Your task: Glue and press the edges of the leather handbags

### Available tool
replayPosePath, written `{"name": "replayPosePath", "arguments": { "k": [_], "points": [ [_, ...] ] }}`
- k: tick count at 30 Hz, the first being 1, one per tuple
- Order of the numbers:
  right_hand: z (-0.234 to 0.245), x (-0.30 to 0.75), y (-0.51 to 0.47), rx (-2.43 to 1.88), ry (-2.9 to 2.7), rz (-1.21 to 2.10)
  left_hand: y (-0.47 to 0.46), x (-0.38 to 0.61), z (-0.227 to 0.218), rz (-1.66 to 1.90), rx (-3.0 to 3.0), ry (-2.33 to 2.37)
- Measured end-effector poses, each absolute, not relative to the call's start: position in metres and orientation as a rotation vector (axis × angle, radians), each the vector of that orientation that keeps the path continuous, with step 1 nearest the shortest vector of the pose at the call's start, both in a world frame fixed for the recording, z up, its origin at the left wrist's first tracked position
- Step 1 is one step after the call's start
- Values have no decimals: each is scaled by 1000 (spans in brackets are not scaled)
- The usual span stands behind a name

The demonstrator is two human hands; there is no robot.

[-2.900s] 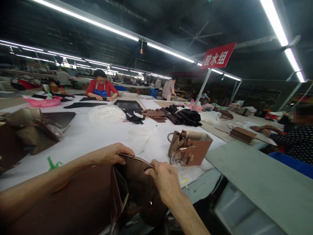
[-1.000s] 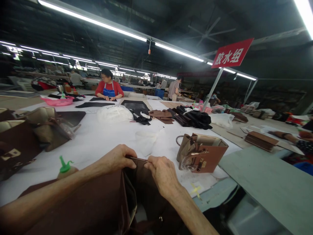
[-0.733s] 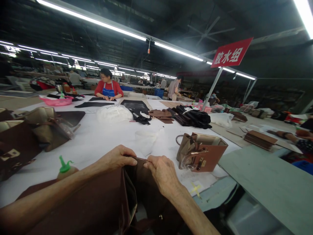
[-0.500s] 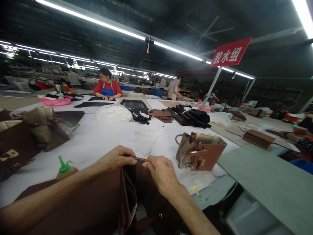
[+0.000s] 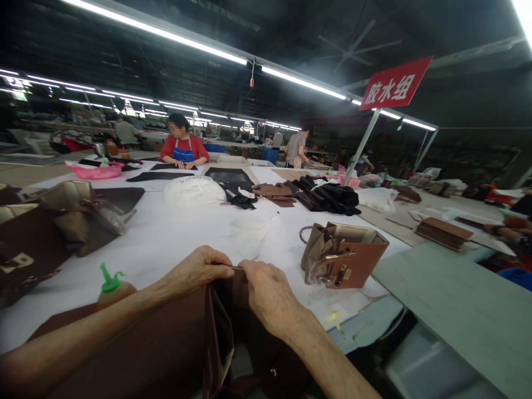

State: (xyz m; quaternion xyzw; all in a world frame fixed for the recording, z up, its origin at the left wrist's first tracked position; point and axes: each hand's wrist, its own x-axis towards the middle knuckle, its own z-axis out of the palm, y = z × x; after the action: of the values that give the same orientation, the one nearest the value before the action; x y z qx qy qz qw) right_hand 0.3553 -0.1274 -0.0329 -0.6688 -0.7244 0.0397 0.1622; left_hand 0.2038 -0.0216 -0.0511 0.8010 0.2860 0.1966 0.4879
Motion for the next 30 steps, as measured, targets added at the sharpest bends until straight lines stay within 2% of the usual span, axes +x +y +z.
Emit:
{"name": "replayPosePath", "arguments": {
  "k": [6, 14, 20, 23, 30],
  "points": [
    [-16, 345, -117, -1885, -2157, 326, -21, 202, -52, 506, 1904, 603],
    [-6, 338, -103, -1998, -2194, 254, -6, 202, -55, 552, 1999, 633],
    [6, 367, -98, -2243, -1947, 115, -13, 218, -16, 799, 2060, 749],
    [1, 386, -104, -2372, -1822, 85, -26, 213, -10, 658, 2077, 794],
    [-20, 390, -132, -2420, -1737, 134, -35, 199, -46, 253, 2471, 1008]
  ]
}}
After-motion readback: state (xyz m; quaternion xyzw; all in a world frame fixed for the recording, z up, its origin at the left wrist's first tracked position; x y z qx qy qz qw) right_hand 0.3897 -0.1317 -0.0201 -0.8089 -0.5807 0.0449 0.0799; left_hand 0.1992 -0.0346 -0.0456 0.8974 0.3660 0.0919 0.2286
